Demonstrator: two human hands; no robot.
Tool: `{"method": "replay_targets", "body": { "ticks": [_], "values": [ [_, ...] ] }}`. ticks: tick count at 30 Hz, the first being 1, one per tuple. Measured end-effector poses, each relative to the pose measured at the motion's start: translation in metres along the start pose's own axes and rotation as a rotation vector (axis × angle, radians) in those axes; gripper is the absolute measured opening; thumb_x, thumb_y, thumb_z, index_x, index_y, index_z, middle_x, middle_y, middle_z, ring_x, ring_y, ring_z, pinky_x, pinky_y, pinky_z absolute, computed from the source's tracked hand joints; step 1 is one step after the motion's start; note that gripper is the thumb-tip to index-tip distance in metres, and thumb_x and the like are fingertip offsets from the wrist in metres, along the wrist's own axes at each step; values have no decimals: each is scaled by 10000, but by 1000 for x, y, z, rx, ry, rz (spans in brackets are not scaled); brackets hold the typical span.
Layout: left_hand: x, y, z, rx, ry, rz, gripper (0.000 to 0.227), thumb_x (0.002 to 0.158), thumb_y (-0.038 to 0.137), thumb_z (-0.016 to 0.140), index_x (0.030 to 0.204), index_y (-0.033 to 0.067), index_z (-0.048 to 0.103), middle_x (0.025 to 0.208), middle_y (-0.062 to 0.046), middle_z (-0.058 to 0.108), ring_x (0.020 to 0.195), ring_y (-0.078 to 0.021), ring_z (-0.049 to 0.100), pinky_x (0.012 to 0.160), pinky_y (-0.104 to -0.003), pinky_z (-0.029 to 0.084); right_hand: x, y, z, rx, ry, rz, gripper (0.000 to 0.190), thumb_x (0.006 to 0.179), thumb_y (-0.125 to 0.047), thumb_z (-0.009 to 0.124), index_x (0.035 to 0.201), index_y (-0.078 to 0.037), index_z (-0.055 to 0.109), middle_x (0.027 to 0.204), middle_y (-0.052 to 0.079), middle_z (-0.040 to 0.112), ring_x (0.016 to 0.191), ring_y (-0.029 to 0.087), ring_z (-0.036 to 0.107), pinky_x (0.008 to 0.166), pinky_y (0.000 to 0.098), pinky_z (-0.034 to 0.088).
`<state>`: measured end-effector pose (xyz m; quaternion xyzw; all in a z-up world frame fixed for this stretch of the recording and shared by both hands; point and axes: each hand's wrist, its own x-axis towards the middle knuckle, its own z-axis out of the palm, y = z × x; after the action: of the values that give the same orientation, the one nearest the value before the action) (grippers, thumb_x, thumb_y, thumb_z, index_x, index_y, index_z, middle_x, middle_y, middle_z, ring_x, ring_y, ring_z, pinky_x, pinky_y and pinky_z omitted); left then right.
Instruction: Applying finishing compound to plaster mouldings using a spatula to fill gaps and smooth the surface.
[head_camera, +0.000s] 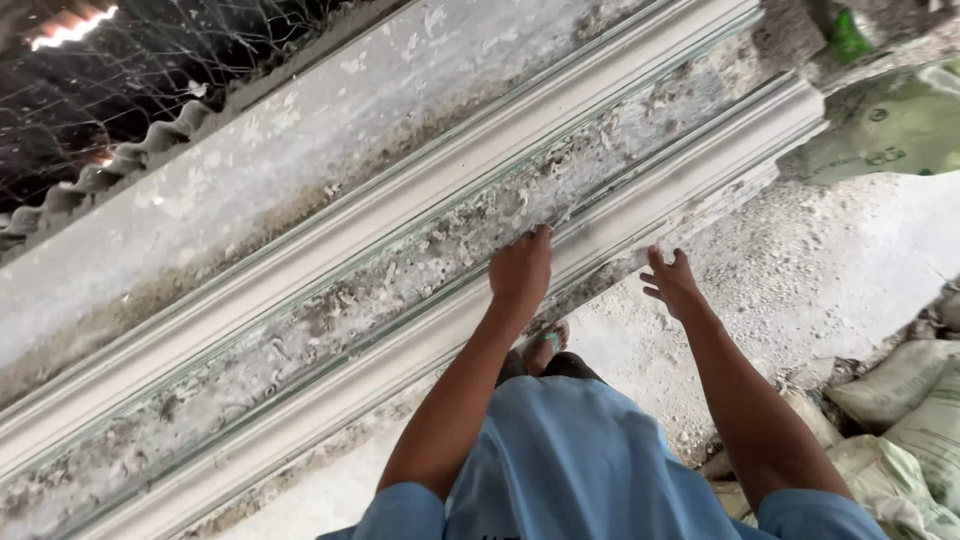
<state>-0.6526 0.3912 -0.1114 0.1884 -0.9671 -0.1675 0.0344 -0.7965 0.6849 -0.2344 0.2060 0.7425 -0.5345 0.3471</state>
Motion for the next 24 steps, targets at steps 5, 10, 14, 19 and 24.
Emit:
{"method": "replay_targets", "body": {
  "ticks": [5, 10, 14, 19, 24],
  "values": [
    [-57, -82, -45, -175, -155, 5, 359, 988, 210, 594, 1344, 178, 627, 1012, -97, 766, 655, -229, 712, 504, -379, 549, 2, -5, -5, -86, -22, -30, 981, 1006, -482, 603, 1638, -90, -36, 1543, 229, 443, 1278, 376, 597, 960, 477, 581],
    [-155, -209, -140, -244, -305, -145, 467, 972, 375, 590, 1435, 316, 603, 924, -78, 789, 552, -156, 657, 497, -315, 577, -2, -13, 2, -110, -35, -26, 876, 1004, -438, 595, 1610, -73, 77, 1475, 224, 523, 1242, 347, 636, 941, 467, 590],
    [-192, -246, -149, -18, -291, -224, 434, 979, 453, 602, 1380, 288, 618, 938, -74, 789, 543, -161, 684, 487, -313, 574, 4, -15, -4, -158, -51, -25, 637, 1029, -411, 576, 1449, 16, 360, 1414, 197, 577, 1221, 338, 659, 923, 451, 609],
    [-131, -160, -93, 2, -213, -205, 391, 992, 395, 592, 1375, 319, 612, 878, -62, 772, 518, -179, 665, 461, -321, 550, 0, -25, -7, -251, -70, -19, 590, 1026, -408, 569, 1384, 42, 436, 1347, 197, 619, 1216, 329, 660, 937, 455, 593],
    [-14, -25, 1, -135, 50, 50, 307, 972, 294, 604, 1255, 174, 613, 876, -137, 749, 683, -344, 728, 535, -482, 571, -9, -28, -13, -244, -136, -43, 687, 973, -468, 614, 1379, 46, 408, 1303, 208, 628, 1196, 326, 665, 927, 463, 599]
  ]
}}
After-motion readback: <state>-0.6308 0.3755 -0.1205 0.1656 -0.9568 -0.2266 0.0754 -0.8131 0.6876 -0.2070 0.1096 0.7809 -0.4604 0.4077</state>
